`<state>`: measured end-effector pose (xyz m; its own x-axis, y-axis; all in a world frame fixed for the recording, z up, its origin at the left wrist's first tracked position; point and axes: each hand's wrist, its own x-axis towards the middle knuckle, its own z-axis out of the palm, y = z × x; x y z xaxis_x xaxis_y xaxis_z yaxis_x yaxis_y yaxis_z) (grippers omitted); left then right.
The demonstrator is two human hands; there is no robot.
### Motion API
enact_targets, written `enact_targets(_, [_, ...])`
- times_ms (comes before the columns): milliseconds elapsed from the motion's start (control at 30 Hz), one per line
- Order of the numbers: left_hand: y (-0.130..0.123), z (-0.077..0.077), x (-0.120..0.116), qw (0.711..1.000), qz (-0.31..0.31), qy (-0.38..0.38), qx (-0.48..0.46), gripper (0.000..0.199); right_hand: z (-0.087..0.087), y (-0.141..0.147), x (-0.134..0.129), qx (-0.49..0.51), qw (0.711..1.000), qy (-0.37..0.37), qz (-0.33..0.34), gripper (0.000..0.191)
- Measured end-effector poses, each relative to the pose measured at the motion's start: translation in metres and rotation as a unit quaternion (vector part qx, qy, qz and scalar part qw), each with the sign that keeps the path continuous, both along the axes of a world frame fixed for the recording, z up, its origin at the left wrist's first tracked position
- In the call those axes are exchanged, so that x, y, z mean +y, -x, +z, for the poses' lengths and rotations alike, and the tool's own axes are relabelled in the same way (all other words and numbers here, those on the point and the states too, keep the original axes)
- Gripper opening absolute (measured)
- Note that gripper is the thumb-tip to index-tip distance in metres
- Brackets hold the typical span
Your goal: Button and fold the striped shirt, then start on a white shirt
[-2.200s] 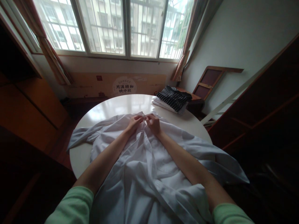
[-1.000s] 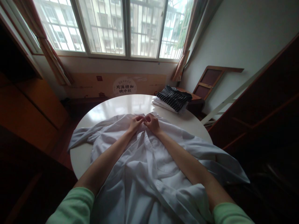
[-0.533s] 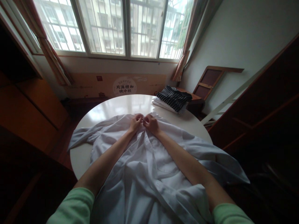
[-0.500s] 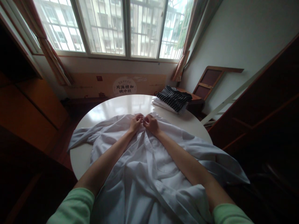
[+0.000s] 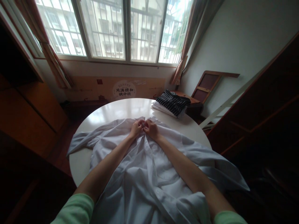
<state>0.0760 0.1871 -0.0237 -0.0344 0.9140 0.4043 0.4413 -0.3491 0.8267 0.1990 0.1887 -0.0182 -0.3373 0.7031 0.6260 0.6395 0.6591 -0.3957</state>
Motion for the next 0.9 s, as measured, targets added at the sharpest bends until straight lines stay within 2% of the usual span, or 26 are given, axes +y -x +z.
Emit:
enact_targets(400, [0.000, -0.006, 0.004, 1.000, 0.003, -0.002, -0.004, 0.025, -0.004, 0.000, 0.004, 0.002, 1.000, 0.000, 0.007, 0.007])
enact_targets(600, [0.000, -0.003, 0.003, 1.000, 0.005, -0.003, -0.001, 0.024, -0.010, 0.000, 0.008, 0.002, 1.000, 0.000, 0.003, 0.005])
enact_targets(900, [0.000, -0.001, -0.001, 1.000, 0.004, -0.002, 0.009, 0.025, -0.006, 0.001, 0.005, -0.017, 1.000, 0.014, -0.010, 0.004])
